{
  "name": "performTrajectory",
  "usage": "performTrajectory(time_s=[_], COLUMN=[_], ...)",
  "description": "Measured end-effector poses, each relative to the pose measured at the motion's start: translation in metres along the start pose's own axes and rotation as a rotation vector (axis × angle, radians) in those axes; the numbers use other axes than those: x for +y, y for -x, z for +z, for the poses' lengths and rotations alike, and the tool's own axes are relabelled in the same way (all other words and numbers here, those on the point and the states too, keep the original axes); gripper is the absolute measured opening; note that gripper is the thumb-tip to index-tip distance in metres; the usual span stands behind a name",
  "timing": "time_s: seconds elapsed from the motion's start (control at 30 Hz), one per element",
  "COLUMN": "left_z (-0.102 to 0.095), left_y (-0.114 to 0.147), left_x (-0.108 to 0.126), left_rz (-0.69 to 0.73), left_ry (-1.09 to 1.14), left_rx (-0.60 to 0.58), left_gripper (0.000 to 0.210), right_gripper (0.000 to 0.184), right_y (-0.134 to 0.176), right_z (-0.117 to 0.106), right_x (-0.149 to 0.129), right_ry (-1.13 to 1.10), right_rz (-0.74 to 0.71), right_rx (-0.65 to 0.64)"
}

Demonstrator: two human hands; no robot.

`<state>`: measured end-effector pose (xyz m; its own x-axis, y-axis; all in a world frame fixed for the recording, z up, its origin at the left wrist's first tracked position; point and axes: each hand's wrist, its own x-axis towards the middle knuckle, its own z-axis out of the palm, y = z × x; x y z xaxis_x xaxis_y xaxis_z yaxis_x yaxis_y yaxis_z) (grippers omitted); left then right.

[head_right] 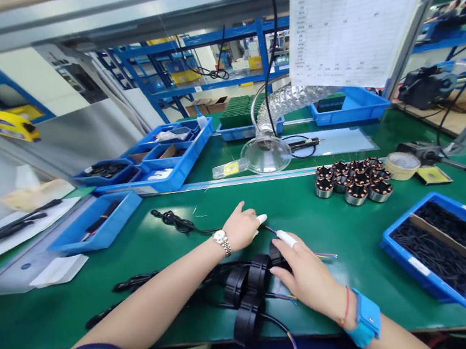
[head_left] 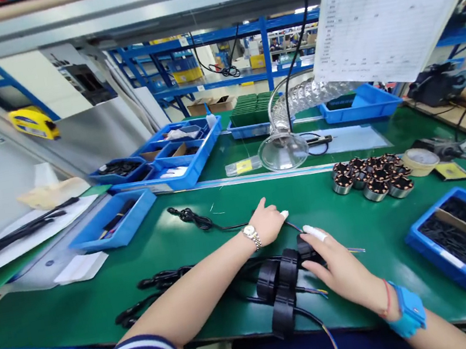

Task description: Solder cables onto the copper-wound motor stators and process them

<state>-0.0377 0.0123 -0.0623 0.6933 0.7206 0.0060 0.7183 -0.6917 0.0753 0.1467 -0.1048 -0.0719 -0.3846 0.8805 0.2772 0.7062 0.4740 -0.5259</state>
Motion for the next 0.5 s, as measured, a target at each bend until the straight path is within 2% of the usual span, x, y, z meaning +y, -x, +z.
performTrajectory(time_s=[0.07,0.13,0.23,0.33,0.5], left_z=[-0.001,-0.006,-0.022,-0.033,-0.027], left_y=[-0.005,-0.010,-0.015,-0.020,-0.026], left_x=[-0.001,-0.006,-0.009,-0.001,0.019], left_rz=[-0.011,-0.028,-0.030,0.024,0.084], left_ry=[-0.004,0.024,0.127,0.255,0.350], left_rx=[-0.012,-0.005,0.019,0.022,0.038], left_gripper=[0.012,0.015,0.025,0.031,0.026], right_gripper=[0.046,0.043,0.035,0.030,0.025], right_y=[0.002,0.001,-0.008,-0.026,-0.056], right_z=[-0.002,-0.006,-0.020,-0.036,-0.043], right_x=[-0.001,0.001,0.011,0.023,0.027], right_ry=[-0.001,-0.012,-0.044,-0.076,-0.153], right_rz=[0.006,0.019,0.064,0.108,0.098], right_rx=[-0.011,0.000,0.128,0.267,0.282])
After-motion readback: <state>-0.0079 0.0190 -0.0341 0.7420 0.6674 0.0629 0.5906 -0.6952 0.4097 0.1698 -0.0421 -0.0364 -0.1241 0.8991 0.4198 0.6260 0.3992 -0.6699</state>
